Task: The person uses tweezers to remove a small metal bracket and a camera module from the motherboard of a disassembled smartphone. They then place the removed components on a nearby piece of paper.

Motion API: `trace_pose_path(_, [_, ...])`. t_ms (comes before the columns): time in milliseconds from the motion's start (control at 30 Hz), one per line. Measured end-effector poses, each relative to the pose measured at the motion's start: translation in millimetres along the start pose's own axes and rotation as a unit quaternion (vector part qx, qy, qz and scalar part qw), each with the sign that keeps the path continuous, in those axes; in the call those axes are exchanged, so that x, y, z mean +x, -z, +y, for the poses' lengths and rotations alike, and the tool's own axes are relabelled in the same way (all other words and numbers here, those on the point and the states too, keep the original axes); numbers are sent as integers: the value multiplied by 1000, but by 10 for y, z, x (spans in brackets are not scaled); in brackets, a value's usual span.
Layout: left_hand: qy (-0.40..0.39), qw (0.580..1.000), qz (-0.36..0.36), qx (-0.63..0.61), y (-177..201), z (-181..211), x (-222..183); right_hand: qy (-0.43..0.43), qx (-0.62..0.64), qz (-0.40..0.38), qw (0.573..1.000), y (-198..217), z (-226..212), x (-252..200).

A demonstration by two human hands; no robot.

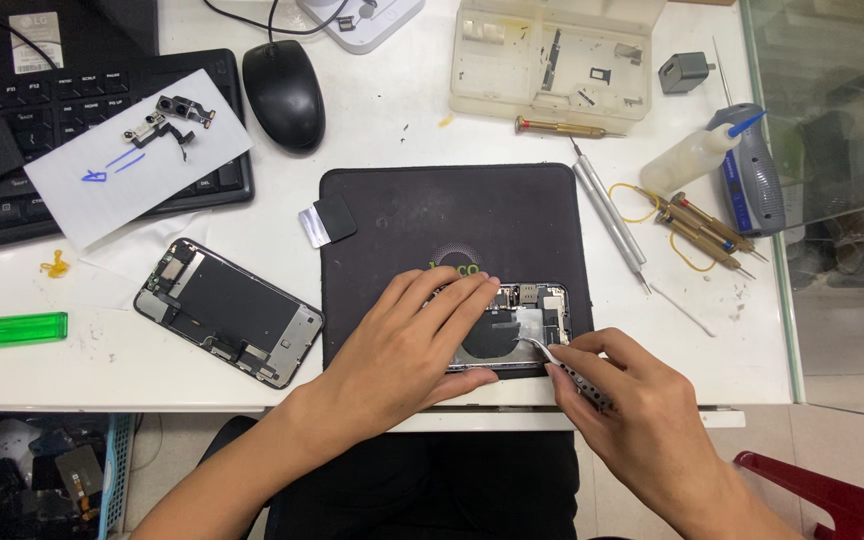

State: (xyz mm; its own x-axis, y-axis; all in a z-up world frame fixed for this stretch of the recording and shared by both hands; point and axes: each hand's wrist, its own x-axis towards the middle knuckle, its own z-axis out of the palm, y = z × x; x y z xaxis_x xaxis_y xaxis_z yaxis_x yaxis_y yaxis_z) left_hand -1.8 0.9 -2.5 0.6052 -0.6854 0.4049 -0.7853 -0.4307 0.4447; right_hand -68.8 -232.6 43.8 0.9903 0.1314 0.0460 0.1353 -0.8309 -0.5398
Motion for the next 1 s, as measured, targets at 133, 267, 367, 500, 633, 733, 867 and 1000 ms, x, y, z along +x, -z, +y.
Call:
trace_pose_path(133, [-2,1000,1,6,-4,7,-8,-21,15,-9,1000,16,-6,57])
trace_pose_path(267, [-2,1000,2,5,-16,-1,-8,-68,32,-23,997,37,-6,88])
trace_pose_path(367, [-2,1000,2,4,-9,-2,3,-72,38,-29,996,43,12,108])
trace_pose_path(500, [3,1000,0,-2,13,12,10,-7,-9,11,1000,63,32,63])
trace_pose_path(633, [18,999,-4,-40,97,2,-20,72,-40,44,996,57,12,-94])
trace_pose_path(733, [34,998,-5,-46,148,9,-78,113,18,39,993,-107,27,-123])
trace_pose_path(867, [40,998,-3,-57,156,23,-111,116,77,62,988,-312,-13,-170])
trace_pose_path(1000, [43,997,4,-68,142,7,-125,74,87,54,992,-395,-42,-162])
